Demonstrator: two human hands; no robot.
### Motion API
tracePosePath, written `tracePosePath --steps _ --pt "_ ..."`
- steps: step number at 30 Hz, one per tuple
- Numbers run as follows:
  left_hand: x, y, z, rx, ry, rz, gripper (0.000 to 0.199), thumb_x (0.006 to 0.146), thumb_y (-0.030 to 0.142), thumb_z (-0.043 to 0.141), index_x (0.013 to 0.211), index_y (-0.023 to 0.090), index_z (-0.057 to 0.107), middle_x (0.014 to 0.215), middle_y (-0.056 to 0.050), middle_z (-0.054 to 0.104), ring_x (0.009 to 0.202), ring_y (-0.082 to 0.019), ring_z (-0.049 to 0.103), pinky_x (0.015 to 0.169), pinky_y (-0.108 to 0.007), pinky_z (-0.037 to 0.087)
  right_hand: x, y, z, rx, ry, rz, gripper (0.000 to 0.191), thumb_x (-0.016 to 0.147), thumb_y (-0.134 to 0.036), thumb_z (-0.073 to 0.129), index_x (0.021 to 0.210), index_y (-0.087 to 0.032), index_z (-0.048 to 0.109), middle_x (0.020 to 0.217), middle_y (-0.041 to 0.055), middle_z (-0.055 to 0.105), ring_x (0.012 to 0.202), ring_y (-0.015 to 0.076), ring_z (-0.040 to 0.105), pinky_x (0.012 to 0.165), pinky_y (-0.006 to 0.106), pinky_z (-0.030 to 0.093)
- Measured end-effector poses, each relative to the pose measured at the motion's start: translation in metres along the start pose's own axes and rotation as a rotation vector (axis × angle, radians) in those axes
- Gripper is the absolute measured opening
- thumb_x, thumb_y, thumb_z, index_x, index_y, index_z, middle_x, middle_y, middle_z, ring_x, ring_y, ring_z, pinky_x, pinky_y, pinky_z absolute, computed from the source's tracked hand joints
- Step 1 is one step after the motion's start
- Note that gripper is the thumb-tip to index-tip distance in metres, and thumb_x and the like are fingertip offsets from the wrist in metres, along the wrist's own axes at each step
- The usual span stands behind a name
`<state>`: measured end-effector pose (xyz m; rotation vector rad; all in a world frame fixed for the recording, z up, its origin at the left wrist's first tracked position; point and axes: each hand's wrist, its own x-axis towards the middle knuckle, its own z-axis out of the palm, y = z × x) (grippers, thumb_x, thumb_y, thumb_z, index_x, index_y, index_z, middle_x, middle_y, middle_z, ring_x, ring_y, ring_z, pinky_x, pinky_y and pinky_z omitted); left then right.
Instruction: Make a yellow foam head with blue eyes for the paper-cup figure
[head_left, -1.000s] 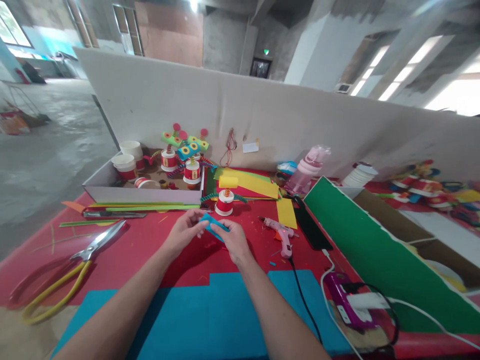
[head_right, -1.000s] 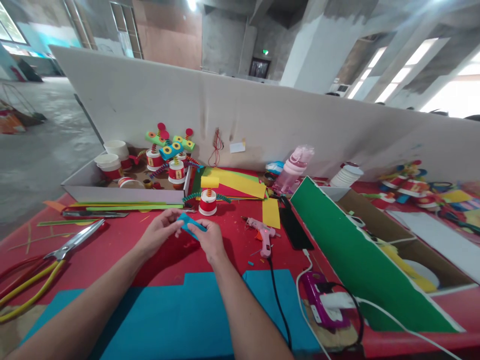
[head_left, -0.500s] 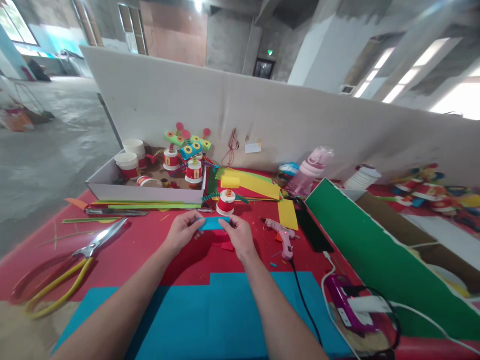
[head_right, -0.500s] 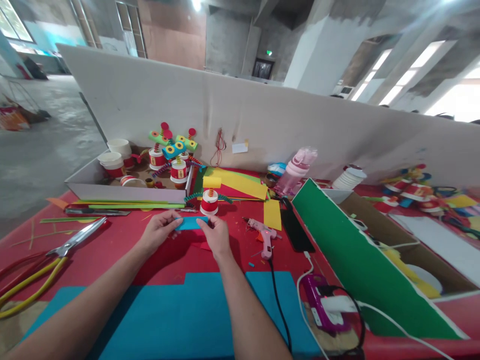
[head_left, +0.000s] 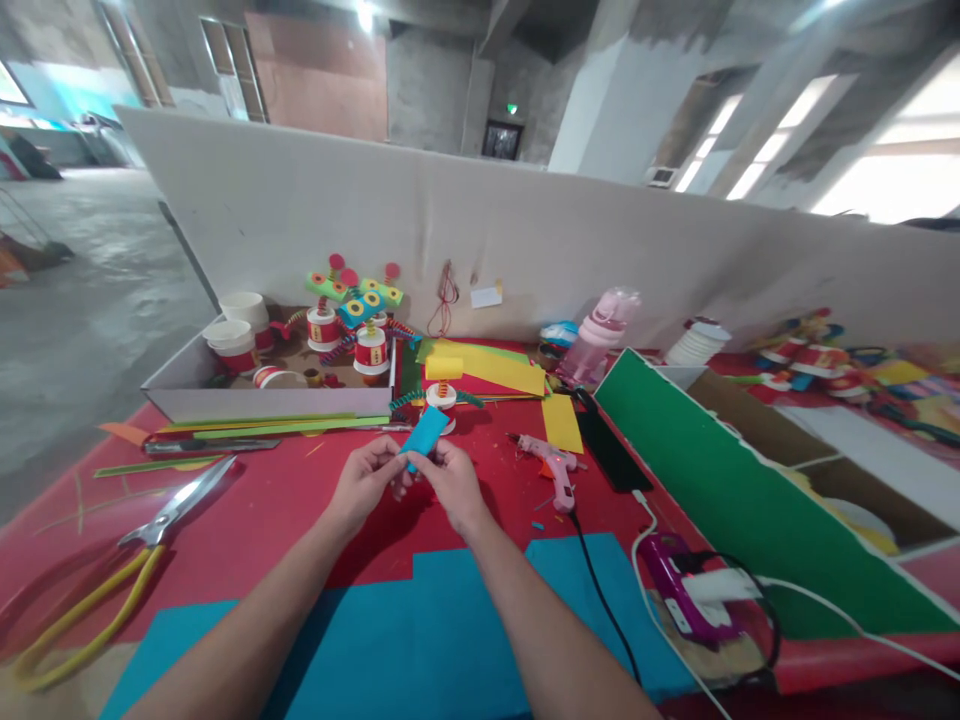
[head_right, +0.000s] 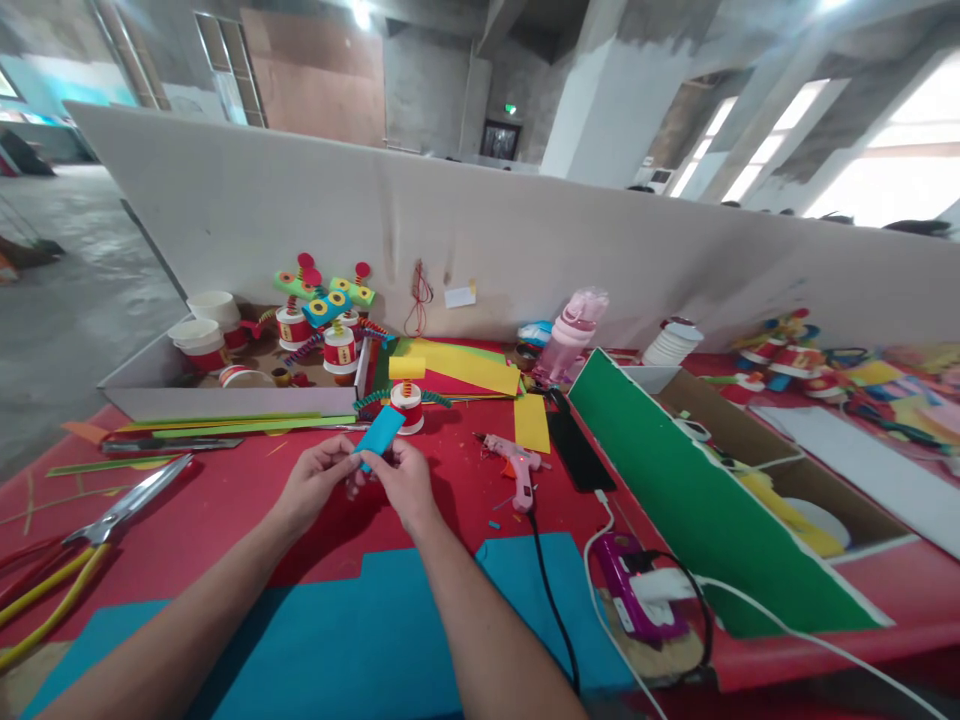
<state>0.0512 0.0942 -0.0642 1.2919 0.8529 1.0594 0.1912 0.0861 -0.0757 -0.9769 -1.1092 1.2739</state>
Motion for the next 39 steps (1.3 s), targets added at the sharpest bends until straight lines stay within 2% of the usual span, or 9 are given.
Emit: tracePosePath --steps 7,14,18,20,23,26,30,36,39 --pt "-0.001 0.001 -0.001 0.031 -0.021 -0.041 0.026 0.077 0.038 0.065 0.072 0.016 0.052 0.054 0.002 0.062 0.041 -0.008 0.051 0.043 -0.020 0.042 0.006 -0.007 -0.014 -0.112 0.083 0.018 0.028 0.067 -0.043 0.071 0.069 -0.016 0.064 0.059 -0.0006 0.061 0.052 0.0115 0.053 0.052 0.023 0.042" --pt "-0.002 0.003 -0.006 0.047 -0.105 -0.107 0.026 0.078 0.037 0.064 0.070 0.016 0.052 0.052 0.002 0.061 0.041 -0.008 0.049 0.043 -0.020 0.041 0.011 -0.023 -0.033 -0.087 0.210 -0.051 0.024 0.067 -0.041 0.069 0.064 -0.018 0.062 0.055 -0.0024 0.059 0.050 0.0099 0.051 0.051 0.022 0.040" --pt "-0.002 0.003 -0.007 0.028 -0.113 -0.133 0.027 0.077 0.037 0.065 0.069 0.016 0.051 0.052 0.001 0.061 0.040 -0.008 0.049 0.042 -0.020 0.041 0.017 -0.026 -0.046 0.062 0.410 -0.127 0.024 0.067 -0.041 0.071 0.066 -0.018 0.062 0.059 -0.0017 0.060 0.052 0.0092 0.051 0.054 0.022 0.041" --pt "-0.001 0.003 -0.006 0.004 -0.071 -0.122 0.027 0.076 0.037 0.066 0.069 0.016 0.050 0.053 0.001 0.062 0.041 -0.008 0.050 0.043 -0.019 0.041 0.018 -0.024 -0.046 0.184 0.451 -0.117 0.027 0.067 -0.043 0.070 0.070 -0.018 0.062 0.063 -0.0012 0.061 0.054 0.0087 0.051 0.056 0.022 0.042" --pt "0.000 0.002 -0.002 -0.028 -0.029 -0.101 0.027 0.076 0.037 0.066 0.071 0.017 0.050 0.054 0.001 0.063 0.043 -0.008 0.051 0.044 -0.020 0.042 0.015 -0.018 -0.032 0.256 0.232 0.003 0.035 0.070 -0.052 0.065 0.076 -0.017 0.064 0.068 0.0011 0.063 0.055 0.0094 0.053 0.058 0.024 0.045" --pt "0.000 0.002 0.000 -0.021 -0.048 -0.109 0.027 0.076 0.038 0.066 0.072 0.016 0.051 0.053 0.001 0.062 0.042 -0.008 0.050 0.044 -0.020 0.042 0.009 -0.013 -0.019 0.113 0.044 0.066 0.035 0.065 -0.049 0.071 0.074 -0.016 0.064 0.063 -0.0001 0.063 0.053 0.0097 0.052 0.055 0.023 0.043" --pt "-0.001 0.005 -0.003 0.043 -0.065 -0.101 0.026 0.076 0.037 0.066 0.069 0.016 0.052 0.048 0.004 0.055 0.040 -0.006 0.045 0.042 -0.017 0.037 0.007 -0.015 -0.023 -0.027 0.079 0.020 0.028 0.064 -0.042 0.074 0.070 -0.015 0.065 0.055 -0.0031 0.058 0.050 0.0085 0.049 0.051 0.021 0.040" --pt "0.001 0.008 -0.006 -0.029 0.127 0.018 0.024 0.079 0.040 0.062 0.079 0.018 0.053 0.052 0.007 0.050 0.043 -0.005 0.043 0.044 -0.017 0.036 0.005 -0.020 -0.026 0.219 0.007 0.180 0.033 0.057 -0.036 0.079 0.078 -0.016 0.063 0.059 -0.0031 0.061 0.052 0.0096 0.054 0.056 0.026 0.051" --pt "0.002 0.006 -0.003 -0.013 0.099 -0.001 0.027 0.076 0.042 0.064 0.079 0.017 0.052 0.055 0.006 0.052 0.046 -0.006 0.045 0.046 -0.018 0.038 0.002 -0.017 -0.014 0.269 0.011 0.164 0.035 0.056 -0.036 0.080 0.079 -0.016 0.063 0.062 -0.0022 0.063 0.053 0.0095 0.055 0.057 0.026 0.052"
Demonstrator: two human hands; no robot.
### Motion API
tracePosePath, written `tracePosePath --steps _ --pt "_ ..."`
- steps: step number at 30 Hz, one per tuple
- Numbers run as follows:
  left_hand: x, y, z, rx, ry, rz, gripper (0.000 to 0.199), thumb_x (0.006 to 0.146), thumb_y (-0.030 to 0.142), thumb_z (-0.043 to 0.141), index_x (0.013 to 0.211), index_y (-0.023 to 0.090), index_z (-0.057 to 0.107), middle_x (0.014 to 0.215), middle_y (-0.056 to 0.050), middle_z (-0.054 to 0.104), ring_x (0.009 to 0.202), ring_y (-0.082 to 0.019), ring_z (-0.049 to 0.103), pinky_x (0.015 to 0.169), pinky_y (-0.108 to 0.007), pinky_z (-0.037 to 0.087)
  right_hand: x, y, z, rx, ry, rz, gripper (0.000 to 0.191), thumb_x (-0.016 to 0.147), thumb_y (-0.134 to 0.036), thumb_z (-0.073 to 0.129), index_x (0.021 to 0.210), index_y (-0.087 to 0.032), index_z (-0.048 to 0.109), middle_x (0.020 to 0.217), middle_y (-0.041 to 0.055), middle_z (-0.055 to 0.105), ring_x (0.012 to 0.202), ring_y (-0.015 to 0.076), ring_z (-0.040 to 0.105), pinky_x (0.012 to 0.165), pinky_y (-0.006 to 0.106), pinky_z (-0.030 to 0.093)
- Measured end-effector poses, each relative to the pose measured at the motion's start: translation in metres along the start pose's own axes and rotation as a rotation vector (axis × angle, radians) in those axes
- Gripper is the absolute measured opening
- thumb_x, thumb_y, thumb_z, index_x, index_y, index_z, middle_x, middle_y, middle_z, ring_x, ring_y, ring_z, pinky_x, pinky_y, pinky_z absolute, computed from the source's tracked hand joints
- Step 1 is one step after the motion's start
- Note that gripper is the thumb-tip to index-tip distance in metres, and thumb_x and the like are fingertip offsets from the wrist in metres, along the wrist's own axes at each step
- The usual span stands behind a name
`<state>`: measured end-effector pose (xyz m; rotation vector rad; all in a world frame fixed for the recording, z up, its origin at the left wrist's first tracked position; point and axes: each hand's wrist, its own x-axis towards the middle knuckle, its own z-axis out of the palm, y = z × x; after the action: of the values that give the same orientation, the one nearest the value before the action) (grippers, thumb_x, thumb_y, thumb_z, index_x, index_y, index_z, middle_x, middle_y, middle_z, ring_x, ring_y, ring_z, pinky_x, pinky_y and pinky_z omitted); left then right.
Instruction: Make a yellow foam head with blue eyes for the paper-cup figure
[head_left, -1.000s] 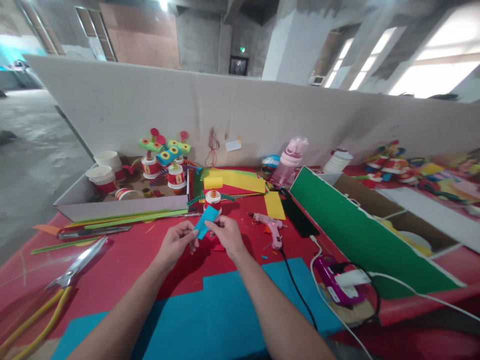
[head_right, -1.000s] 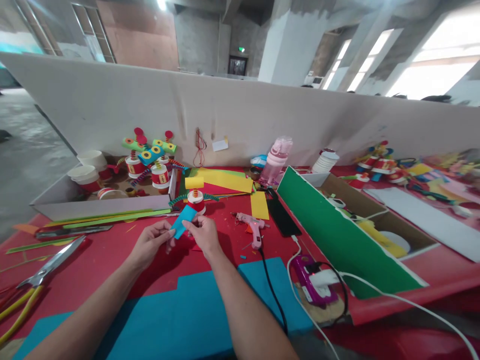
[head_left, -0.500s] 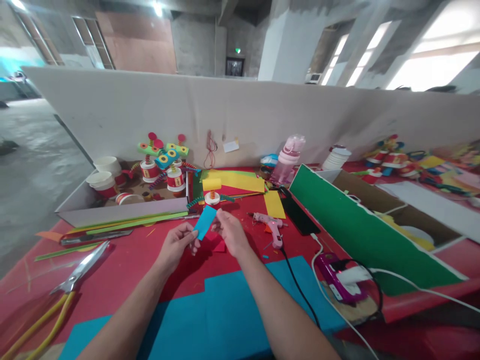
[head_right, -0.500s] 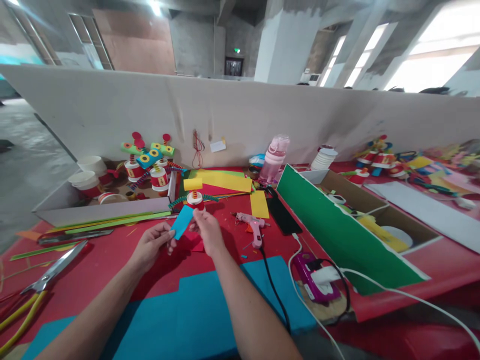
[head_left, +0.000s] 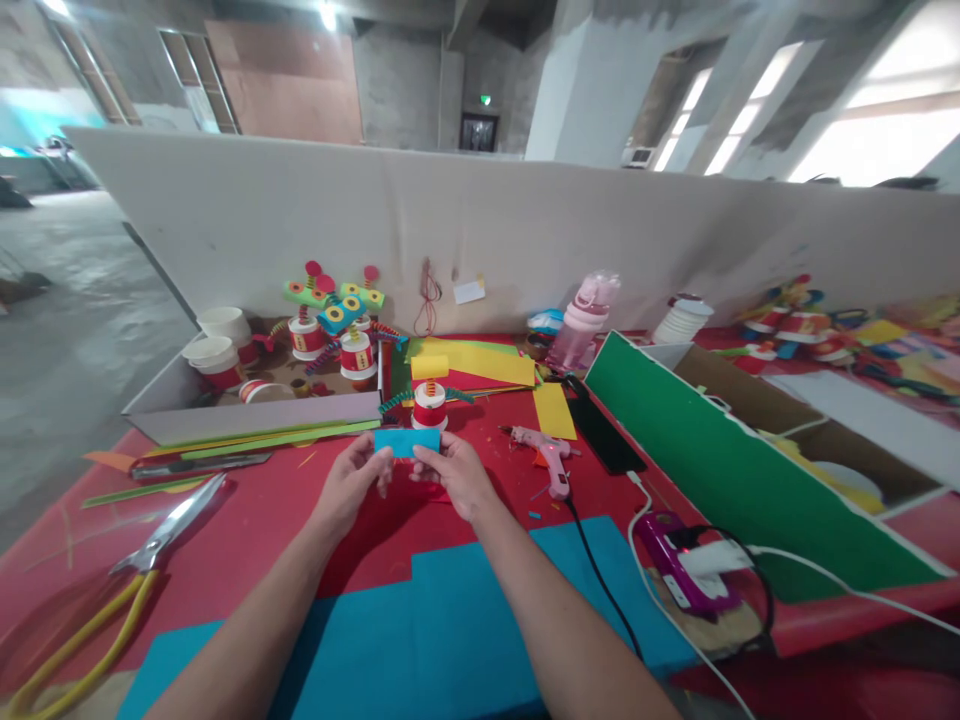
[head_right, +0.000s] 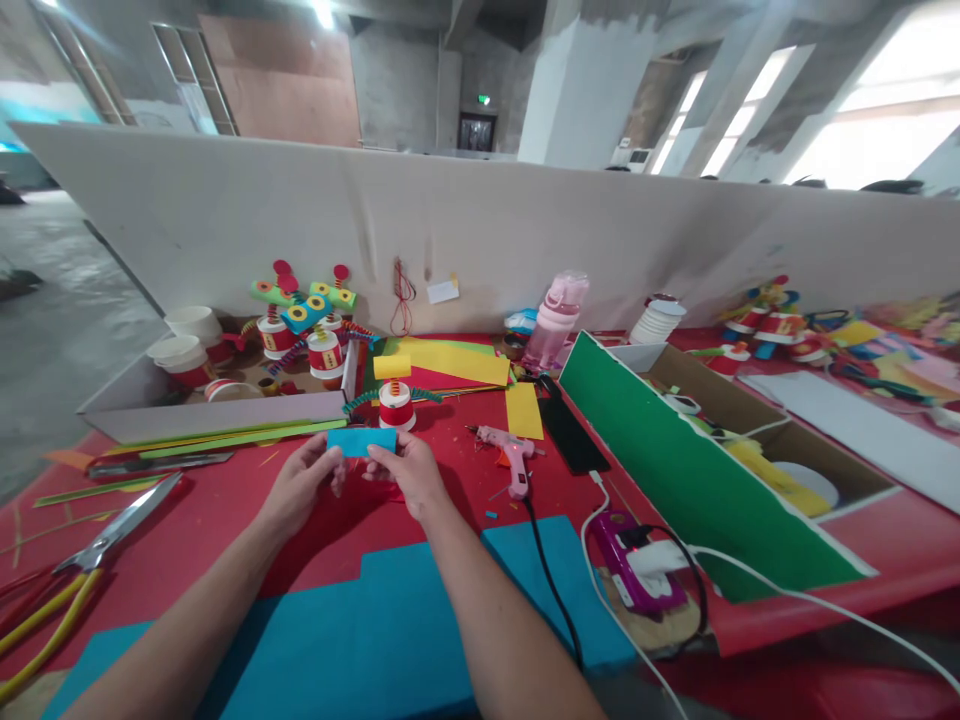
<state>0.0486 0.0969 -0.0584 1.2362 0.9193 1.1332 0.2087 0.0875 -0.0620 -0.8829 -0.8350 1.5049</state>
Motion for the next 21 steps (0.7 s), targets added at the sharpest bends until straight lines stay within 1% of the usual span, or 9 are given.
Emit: tracePosePath --steps 4,8,10,13,15,17,18,20,21 --pt "0.001 -0.004 0.001 0.173 0.000 0.014 0.034 0.077 0.042 0.063 0.062 0.017 0.047 0.047 0.006 0.048 0.044 -0.006 0.042 0.047 -0.019 0.034 -0.002 0.004 0.005 -0.122 -0.013 -0.011 0.034 0.059 -0.040 0.078 0.076 -0.015 0.064 0.060 -0.0009 0.064 0.050 0.0104 0.058 0.055 0.025 0.051" --pt "0.002 -0.005 -0.004 0.208 0.019 0.025 0.036 0.078 0.043 0.062 0.059 0.017 0.044 0.044 0.006 0.045 0.043 -0.006 0.040 0.046 -0.019 0.031 0.001 -0.001 -0.002 -0.214 -0.004 0.006 0.036 0.064 -0.049 0.072 0.071 -0.015 0.061 0.058 -0.0004 0.063 0.048 0.0121 0.059 0.051 0.026 0.050" --pt "0.002 -0.007 -0.007 0.211 0.015 0.012 0.036 0.077 0.044 0.062 0.059 0.017 0.045 0.043 0.006 0.045 0.042 -0.006 0.040 0.046 -0.019 0.031 0.002 -0.003 -0.006 -0.235 0.011 -0.020 0.036 0.066 -0.051 0.069 0.074 -0.016 0.062 0.058 -0.0020 0.062 0.049 0.0114 0.059 0.051 0.025 0.049" --pt "0.002 -0.010 -0.007 0.216 -0.004 -0.021 0.035 0.075 0.046 0.063 0.064 0.017 0.047 0.043 0.007 0.045 0.041 -0.007 0.039 0.045 -0.019 0.030 0.002 -0.001 -0.008 -0.229 -0.051 -0.043 0.034 0.064 -0.044 0.074 0.083 -0.018 0.065 0.069 -0.0031 0.064 0.057 0.0102 0.058 0.057 0.024 0.050" --pt "0.004 -0.010 -0.005 0.236 -0.035 -0.041 0.035 0.074 0.047 0.063 0.065 0.017 0.049 0.043 0.007 0.045 0.040 -0.007 0.039 0.044 -0.019 0.030 0.002 0.002 -0.008 -0.252 -0.085 -0.028 0.033 0.061 -0.040 0.077 0.082 -0.017 0.065 0.069 -0.0030 0.064 0.057 0.0095 0.056 0.058 0.024 0.049" --pt "0.006 -0.004 -0.005 0.273 -0.053 -0.031 0.035 0.074 0.048 0.063 0.063 0.017 0.049 0.043 0.006 0.045 0.040 -0.007 0.039 0.044 -0.019 0.030 0.003 0.005 -0.008 -0.284 -0.061 -0.029 0.030 0.060 -0.039 0.077 0.075 -0.016 0.064 0.062 -0.0033 0.062 0.052 0.0089 0.054 0.055 0.023 0.047" --pt "0.006 0.002 -0.007 0.299 -0.031 -0.007 0.036 0.075 0.048 0.062 0.061 0.018 0.049 0.043 0.006 0.044 0.040 -0.007 0.039 0.044 -0.019 0.031 0.004 0.006 -0.009 -0.286 -0.034 -0.037 0.029 0.060 -0.039 0.076 0.074 -0.015 0.064 0.059 -0.0037 0.060 0.050 0.0088 0.053 0.054 0.023 0.046" --pt "0.001 0.020 -0.021 0.381 0.075 0.065 0.036 0.076 0.049 0.058 0.060 0.018 0.049 0.044 0.006 0.043 0.042 -0.008 0.040 0.046 -0.020 0.033 0.005 0.007 -0.011 -0.264 0.027 -0.051 0.029 0.060 -0.038 0.076 0.075 -0.016 0.065 0.057 -0.0036 0.061 0.049 0.0090 0.054 0.052 0.022 0.043" --pt "-0.005 0.031 -0.035 0.449 0.150 0.101 0.035 0.078 0.049 0.056 0.061 0.018 0.050 0.045 0.005 0.044 0.044 -0.009 0.042 0.048 -0.020 0.035 0.006 0.006 -0.013 -0.247 0.062 -0.056 0.029 0.059 -0.038 0.076 0.075 -0.016 0.065 0.058 -0.0030 0.061 0.049 0.0091 0.054 0.052 0.022 0.043"
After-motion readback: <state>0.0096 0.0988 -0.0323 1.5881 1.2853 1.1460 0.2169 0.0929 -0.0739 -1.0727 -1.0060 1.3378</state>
